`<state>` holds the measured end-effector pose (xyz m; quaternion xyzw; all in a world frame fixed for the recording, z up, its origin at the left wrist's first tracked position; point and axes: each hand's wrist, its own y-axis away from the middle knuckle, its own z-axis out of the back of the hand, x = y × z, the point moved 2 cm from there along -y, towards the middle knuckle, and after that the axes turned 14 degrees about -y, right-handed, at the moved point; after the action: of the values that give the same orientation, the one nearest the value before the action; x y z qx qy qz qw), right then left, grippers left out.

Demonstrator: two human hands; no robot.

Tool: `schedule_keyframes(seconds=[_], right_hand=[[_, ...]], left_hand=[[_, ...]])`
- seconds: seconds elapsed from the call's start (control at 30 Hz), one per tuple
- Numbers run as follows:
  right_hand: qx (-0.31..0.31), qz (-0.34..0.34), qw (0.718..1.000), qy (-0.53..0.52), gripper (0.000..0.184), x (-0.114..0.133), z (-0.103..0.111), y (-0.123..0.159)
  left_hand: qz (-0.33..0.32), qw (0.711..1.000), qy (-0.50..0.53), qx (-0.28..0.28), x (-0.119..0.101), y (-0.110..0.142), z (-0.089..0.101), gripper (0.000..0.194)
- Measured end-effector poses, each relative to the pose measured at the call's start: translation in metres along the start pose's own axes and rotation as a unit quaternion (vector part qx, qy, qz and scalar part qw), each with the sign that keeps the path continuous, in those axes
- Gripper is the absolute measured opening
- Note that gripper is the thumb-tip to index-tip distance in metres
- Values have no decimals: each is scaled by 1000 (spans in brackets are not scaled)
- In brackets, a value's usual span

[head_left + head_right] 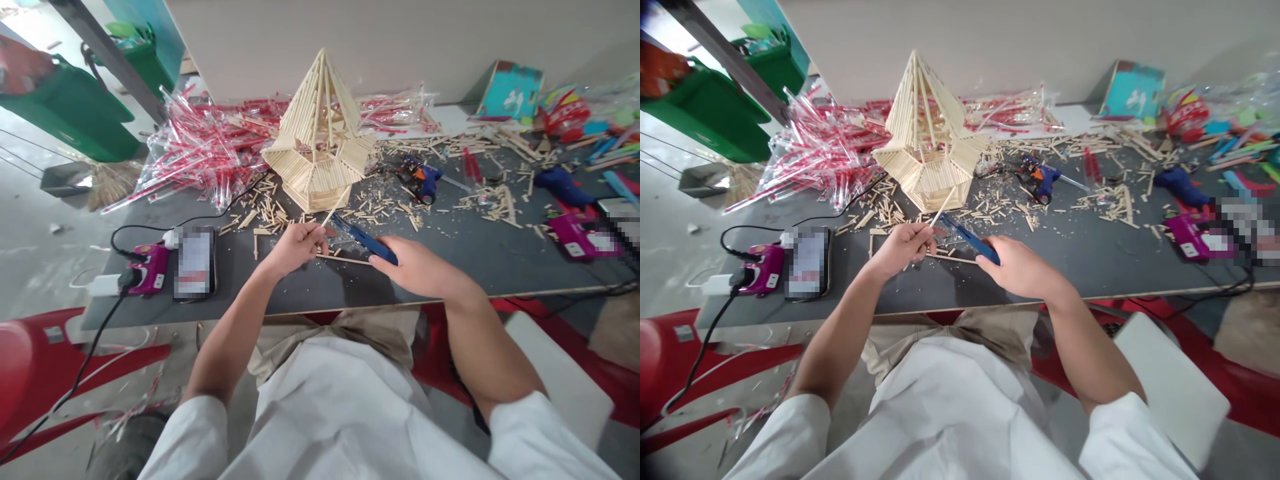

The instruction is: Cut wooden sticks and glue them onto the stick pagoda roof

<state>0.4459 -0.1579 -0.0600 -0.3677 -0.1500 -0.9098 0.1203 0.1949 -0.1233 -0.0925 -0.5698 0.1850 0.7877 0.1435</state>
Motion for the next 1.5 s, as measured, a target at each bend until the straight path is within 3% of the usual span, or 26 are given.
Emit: schedule_keyframes(seconds=[0.2,0.6,1.5], right_hand=[[4,-11,1000,-3,23,10,-4,-8],[47,-9,999,-5,26,32,-7,-9],[63,-15,998,-15,29,33,-7,-9]], left_hand=[[-11,1000,-9,-23,2,1,2,40],[-14,1000,-14,17,-1,5,-5,41],[1,999,-43,17,-11,2,-9,40]])
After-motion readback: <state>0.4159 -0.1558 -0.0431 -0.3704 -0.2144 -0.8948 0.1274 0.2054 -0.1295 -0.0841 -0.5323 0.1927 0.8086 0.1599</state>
